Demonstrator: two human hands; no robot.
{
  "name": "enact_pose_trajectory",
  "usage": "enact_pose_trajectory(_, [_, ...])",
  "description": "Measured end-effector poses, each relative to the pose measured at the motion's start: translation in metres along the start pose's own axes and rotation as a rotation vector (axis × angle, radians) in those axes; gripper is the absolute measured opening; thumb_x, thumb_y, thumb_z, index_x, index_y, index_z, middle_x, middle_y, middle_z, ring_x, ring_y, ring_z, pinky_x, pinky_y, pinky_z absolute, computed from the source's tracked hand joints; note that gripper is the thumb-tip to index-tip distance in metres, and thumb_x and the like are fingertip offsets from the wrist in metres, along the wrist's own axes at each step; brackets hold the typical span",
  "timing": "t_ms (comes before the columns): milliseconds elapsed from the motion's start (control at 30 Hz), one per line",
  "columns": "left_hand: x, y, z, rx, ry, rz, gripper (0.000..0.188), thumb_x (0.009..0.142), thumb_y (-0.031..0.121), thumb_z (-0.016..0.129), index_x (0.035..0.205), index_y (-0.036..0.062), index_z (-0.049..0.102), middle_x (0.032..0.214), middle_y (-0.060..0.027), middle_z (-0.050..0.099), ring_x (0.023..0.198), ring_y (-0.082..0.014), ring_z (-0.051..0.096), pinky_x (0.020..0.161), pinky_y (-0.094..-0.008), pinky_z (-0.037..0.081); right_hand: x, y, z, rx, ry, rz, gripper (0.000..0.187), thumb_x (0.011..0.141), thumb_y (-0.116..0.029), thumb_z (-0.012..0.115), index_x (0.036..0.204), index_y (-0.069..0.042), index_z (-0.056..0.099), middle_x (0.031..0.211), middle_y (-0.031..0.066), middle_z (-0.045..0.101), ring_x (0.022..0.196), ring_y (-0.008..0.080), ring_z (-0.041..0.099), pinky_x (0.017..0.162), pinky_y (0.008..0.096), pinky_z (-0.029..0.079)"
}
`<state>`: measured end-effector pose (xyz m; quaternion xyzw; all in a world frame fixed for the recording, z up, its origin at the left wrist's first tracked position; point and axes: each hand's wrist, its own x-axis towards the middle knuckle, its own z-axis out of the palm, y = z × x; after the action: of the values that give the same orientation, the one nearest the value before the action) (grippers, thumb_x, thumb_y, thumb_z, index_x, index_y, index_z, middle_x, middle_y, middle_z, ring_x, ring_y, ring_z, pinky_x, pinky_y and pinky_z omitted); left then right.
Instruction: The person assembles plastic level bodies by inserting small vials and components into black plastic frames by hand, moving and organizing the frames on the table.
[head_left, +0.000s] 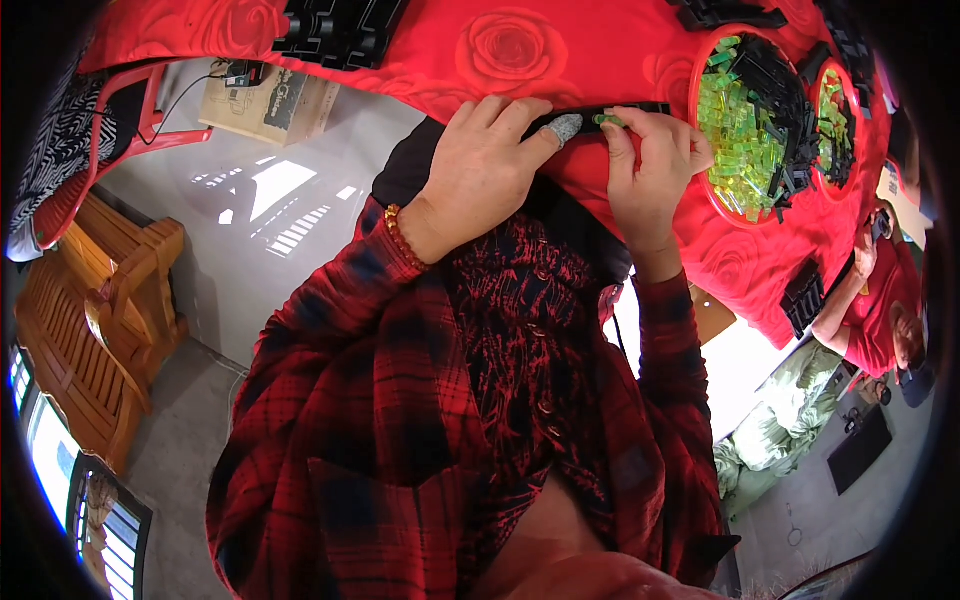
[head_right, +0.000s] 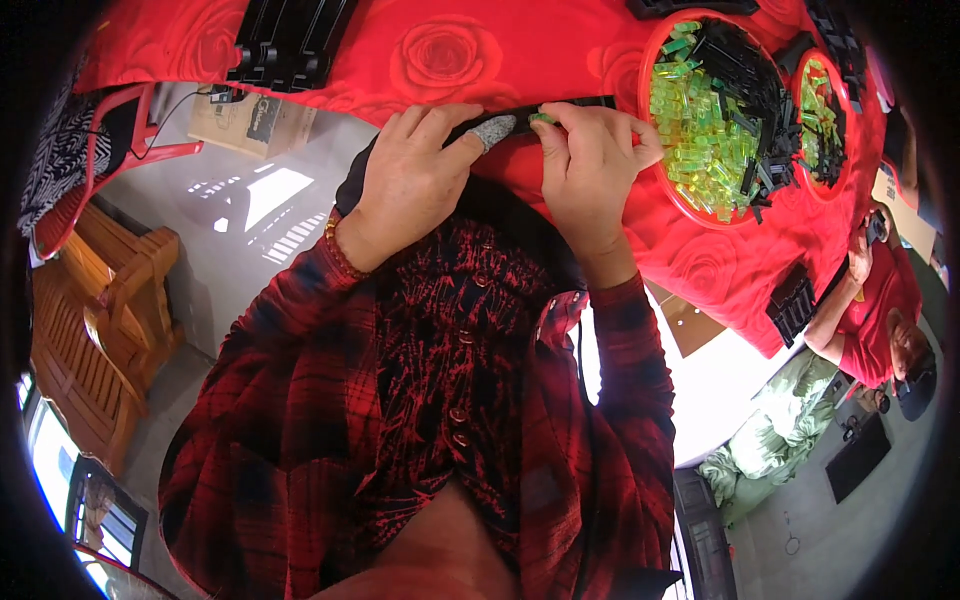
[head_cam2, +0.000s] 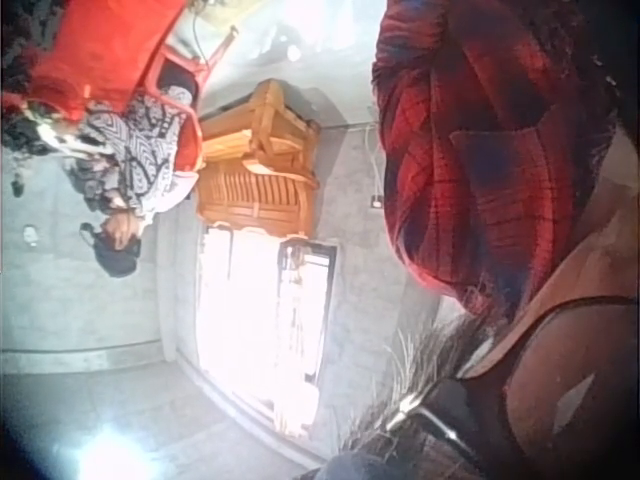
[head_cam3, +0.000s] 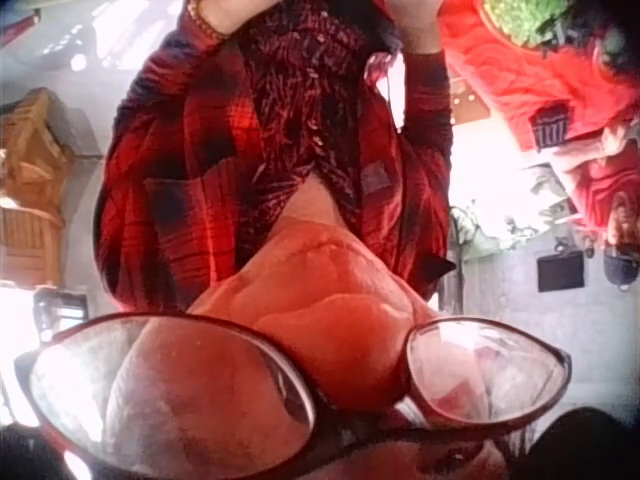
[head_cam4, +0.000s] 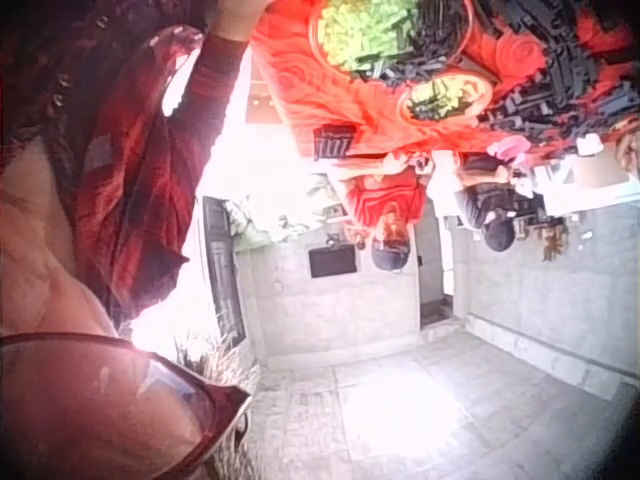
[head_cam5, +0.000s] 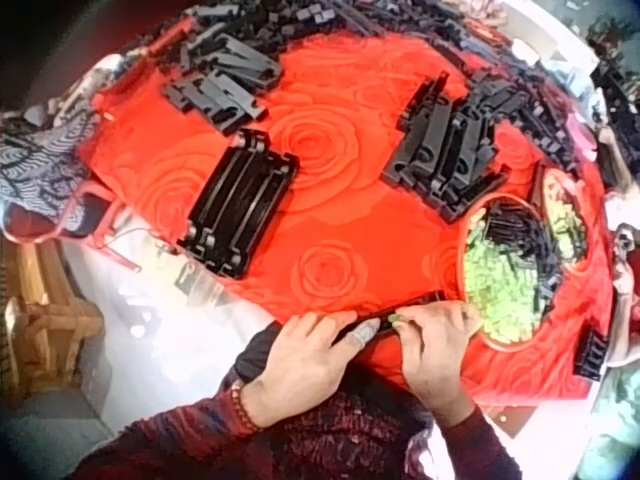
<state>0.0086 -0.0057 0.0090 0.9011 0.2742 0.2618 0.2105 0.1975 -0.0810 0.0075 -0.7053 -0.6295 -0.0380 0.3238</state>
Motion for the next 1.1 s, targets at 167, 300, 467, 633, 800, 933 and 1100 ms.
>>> enact_pose_trajectory(167, [-0.0002, 0.0005, -0.0005, 0.011, -0.025, -0.015, 0.019, 0.072, 0.003, 0.067, 0.090, 0.0071, 0.071, 0.112, -0.0062, 0.065, 0.094, -0.0273, 0.060, 0.079, -0.0390, 0.050, 0.0033, -0.0032, -0.0035, -0.008, -0.034, -0.014, 0.017, 0.082, -0.016, 0.076, 0.097, -0.014, 0.067, 0.082, -0.0033, 0.068, 0.081, 0.0170, 0.061, 0.094, 0.0398, 0.033])
enact_pose_trajectory(300, [-0.0002, 0.0015, -0.0005, 0.009, -0.019, -0.026, 0.019, 0.072, 0.003, 0.067, 0.090, 0.0073, 0.071, 0.112, -0.0062, 0.065, 0.094, -0.0274, 0.060, 0.079, -0.0388, 0.050, 0.0047, -0.0021, -0.0059, -0.047, -0.074, -0.037, 0.017, 0.082, -0.014, 0.074, 0.097, -0.013, 0.067, 0.082, -0.0032, 0.069, 0.081, 0.0161, 0.062, 0.094, 0.0400, 0.033])
enact_pose_trajectory(467, [0.0005, 0.0025, 0.0002, 0.005, -0.047, -0.046, 0.024, 0.071, 0.002, 0.065, 0.093, 0.0082, 0.071, 0.112, -0.0055, 0.064, 0.097, -0.0279, 0.059, 0.079, -0.0403, 0.048, 0.0072, -0.0038, -0.0036, -0.041, -0.071, -0.046, 0.016, 0.082, -0.011, 0.073, 0.097, -0.011, 0.067, 0.080, -0.0031, 0.070, 0.081, 0.0159, 0.062, 0.095, 0.0386, 0.034])
enact_pose_trajectory(633, [0.0008, 0.0003, -0.0001, 0.027, -0.076, -0.047, 0.029, 0.073, 0.005, 0.064, 0.100, 0.0108, 0.072, 0.110, -0.0032, 0.062, 0.096, -0.0261, 0.057, 0.078, -0.0391, 0.046, 0.0098, -0.0052, -0.0028, -0.039, -0.089, -0.068, 0.016, 0.082, -0.009, 0.072, 0.098, -0.011, 0.067, 0.080, -0.0020, 0.070, 0.081, 0.0166, 0.062, 0.094, 0.0378, 0.035])
enact_pose_trajectory(800, [0.0031, 0.0017, 0.0009, 0.053, -0.091, -0.047, 0.031, 0.075, 0.008, 0.064, 0.104, 0.0128, 0.073, 0.104, -0.0008, 0.060, 0.094, -0.0240, 0.056, 0.076, -0.0380, 0.045, 0.0094, -0.0041, 0.0001, -0.045, -0.086, -0.078, 0.018, 0.081, -0.007, 0.073, 0.097, -0.010, 0.067, 0.079, -0.0004, 0.068, 0.080, 0.0186, 0.062, 0.095, 0.0397, 0.036])
enact_pose_trajectory(933, [0.0033, 0.0014, -0.0002, 0.040, -0.099, -0.052, 0.031, 0.074, 0.008, 0.064, 0.103, 0.0130, 0.072, 0.100, -0.0009, 0.060, 0.093, -0.0242, 0.056, 0.075, -0.0380, 0.045, 0.0081, -0.0040, 0.0005, -0.035, -0.046, -0.076, 0.017, 0.082, -0.007, 0.073, 0.097, -0.010, 0.066, 0.078, -0.0005, 0.067, 0.080, 0.0194, 0.062, 0.098, 0.0416, 0.036])
enact_pose_trajectory(1100, [0.0025, 0.0028, -0.0017, 0.049, -0.068, -0.047, 0.032, 0.074, 0.008, 0.064, 0.105, 0.0136, 0.072, 0.099, -0.0012, 0.059, 0.093, -0.0246, 0.057, 0.075, -0.0378, 0.045, 0.0023, -0.0047, -0.0015, -0.060, -0.028, -0.029, 0.017, 0.083, -0.009, 0.073, 0.099, -0.011, 0.066, 0.084, 0.0000, 0.068, 0.083, 0.0197, 0.062, 0.102, 0.0448, 0.036])
